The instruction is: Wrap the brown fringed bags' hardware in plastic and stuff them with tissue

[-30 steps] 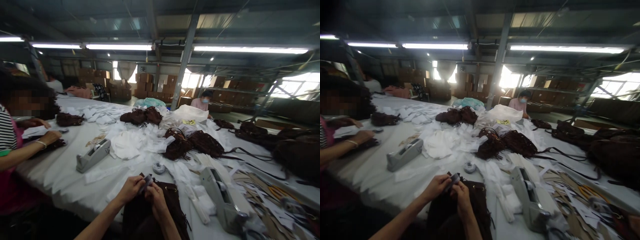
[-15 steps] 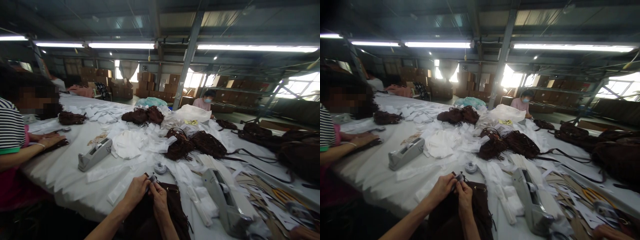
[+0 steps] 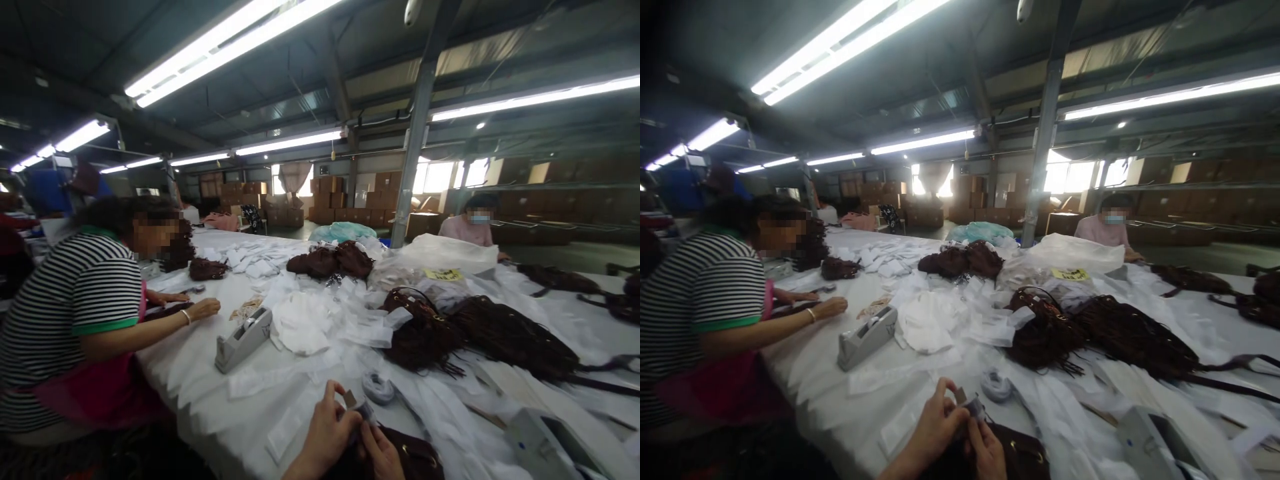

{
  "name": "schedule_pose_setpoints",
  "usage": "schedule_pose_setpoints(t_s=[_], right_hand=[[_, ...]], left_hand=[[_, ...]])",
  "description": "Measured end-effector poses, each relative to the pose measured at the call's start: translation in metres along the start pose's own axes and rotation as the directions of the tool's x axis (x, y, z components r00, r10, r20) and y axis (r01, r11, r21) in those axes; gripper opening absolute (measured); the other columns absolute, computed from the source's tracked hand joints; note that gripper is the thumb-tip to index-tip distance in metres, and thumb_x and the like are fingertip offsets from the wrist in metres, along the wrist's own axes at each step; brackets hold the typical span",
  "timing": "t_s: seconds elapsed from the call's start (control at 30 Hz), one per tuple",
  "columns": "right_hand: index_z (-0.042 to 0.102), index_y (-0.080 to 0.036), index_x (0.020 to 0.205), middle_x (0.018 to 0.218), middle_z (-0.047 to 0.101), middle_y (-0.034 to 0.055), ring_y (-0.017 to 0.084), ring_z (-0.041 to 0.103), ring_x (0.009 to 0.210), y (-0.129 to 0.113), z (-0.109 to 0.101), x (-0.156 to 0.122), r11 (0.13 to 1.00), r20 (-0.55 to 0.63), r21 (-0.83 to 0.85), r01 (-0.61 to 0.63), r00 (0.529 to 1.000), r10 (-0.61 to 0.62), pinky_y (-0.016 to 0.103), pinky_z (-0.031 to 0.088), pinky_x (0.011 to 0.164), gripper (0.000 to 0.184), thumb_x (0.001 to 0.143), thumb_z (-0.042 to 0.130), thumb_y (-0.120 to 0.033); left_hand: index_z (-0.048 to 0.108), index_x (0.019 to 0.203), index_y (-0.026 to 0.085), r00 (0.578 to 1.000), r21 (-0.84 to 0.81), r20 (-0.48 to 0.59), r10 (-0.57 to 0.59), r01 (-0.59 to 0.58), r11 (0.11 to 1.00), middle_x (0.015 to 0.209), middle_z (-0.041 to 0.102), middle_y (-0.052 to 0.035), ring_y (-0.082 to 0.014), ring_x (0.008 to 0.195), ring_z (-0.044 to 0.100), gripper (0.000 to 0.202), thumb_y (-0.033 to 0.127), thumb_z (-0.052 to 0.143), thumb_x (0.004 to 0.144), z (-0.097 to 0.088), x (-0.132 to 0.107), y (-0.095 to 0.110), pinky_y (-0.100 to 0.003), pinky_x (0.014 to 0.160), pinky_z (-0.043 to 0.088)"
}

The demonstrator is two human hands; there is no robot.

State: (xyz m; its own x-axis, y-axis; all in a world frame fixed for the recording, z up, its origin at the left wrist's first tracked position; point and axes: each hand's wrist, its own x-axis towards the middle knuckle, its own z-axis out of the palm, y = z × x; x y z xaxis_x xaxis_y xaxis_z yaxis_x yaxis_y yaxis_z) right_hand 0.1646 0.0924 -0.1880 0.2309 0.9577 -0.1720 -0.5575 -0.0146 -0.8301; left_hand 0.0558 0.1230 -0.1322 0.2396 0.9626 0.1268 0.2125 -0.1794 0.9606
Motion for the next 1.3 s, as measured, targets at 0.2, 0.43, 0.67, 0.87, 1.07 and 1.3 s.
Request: schedule_pose_setpoints(t_s=[0.2,0.43,0.67,0.87,1.07,1.3], right_hand=[[0.064,-0.016,0.066,0.045,0.042,-0.0061,0.007,0.034,0.043,-0.002,-0.002,-0.001,0.999,0.051,-0.003,-0.037,0.998,0.038,0.020,0.027,0.042,0.049,0.049,0.084,-0.057],[0.061,-0.016,0.062,0.050,0.047,-0.0042,0.008,0.039,0.047,-0.015,0.008,-0.014,0.998,0.079,-0.016,-0.052,0.995,0.053,0.021,0.032,0.046,0.043,0.057,0.083,-0.053],[0.063,-0.017,0.058,0.045,0.044,-0.0035,0.010,0.038,0.043,-0.006,0.001,-0.003,0.999,-0.008,-0.045,-0.028,1.000,0.027,0.024,0.030,0.041,0.045,0.048,0.084,-0.056],[0.067,-0.014,0.061,0.046,0.045,-0.0047,0.008,0.037,0.045,-0.011,0.009,-0.010,1.000,-0.030,0.007,0.000,1.000,0.000,0.022,0.031,0.044,0.040,0.050,0.087,-0.047],[0.070,-0.012,0.072,0.053,0.056,-0.0030,0.007,0.044,0.047,-0.009,0.013,-0.013,1.000,-0.071,-0.004,0.029,0.997,-0.030,0.020,0.034,0.048,0.041,0.050,0.088,-0.042],[0.069,-0.013,0.069,0.051,0.055,-0.0029,0.007,0.042,0.046,-0.005,0.011,-0.016,0.998,-0.053,-0.030,0.048,0.997,-0.049,0.021,0.033,0.048,0.041,0.053,0.086,-0.046]], left_hand=[[0.060,0.086,0.015,0.986,-0.240,0.166,0.029,0.012,0.971,0.068,0.059,0.0011,-0.0111,0.058,0.048,0.016,0.024,0.058,0.073,-0.003,0.002,0.001,-0.021,0.054,0.036],[0.064,0.082,0.011,0.966,-0.272,0.257,-0.015,0.087,0.959,0.065,0.057,-0.0003,-0.0098,0.054,0.044,0.029,0.039,0.058,0.075,-0.011,0.003,0.001,-0.021,0.052,0.034],[0.067,0.065,0.015,0.984,-0.016,0.168,0.052,-0.050,0.999,0.054,0.057,0.0003,-0.0134,0.054,0.046,0.029,0.035,0.054,0.082,-0.007,0.000,0.011,-0.024,0.053,0.034],[0.063,0.059,0.017,0.994,0.201,0.082,0.075,-0.090,0.975,0.057,0.061,-0.0031,-0.0169,0.056,0.053,0.029,0.025,0.047,0.083,0.001,-0.005,0.010,-0.026,0.056,0.035],[0.063,0.066,0.017,0.994,0.251,0.087,0.059,-0.079,0.965,0.065,0.062,-0.0027,-0.0168,0.064,0.055,0.031,0.029,0.043,0.087,-0.002,-0.009,0.000,-0.026,0.065,0.036],[0.062,0.065,0.016,0.987,0.215,0.159,0.032,-0.067,0.974,0.058,0.059,0.0008,-0.0143,0.059,0.053,0.033,0.033,0.045,0.087,-0.006,-0.007,-0.010,-0.023,0.058,0.035]])
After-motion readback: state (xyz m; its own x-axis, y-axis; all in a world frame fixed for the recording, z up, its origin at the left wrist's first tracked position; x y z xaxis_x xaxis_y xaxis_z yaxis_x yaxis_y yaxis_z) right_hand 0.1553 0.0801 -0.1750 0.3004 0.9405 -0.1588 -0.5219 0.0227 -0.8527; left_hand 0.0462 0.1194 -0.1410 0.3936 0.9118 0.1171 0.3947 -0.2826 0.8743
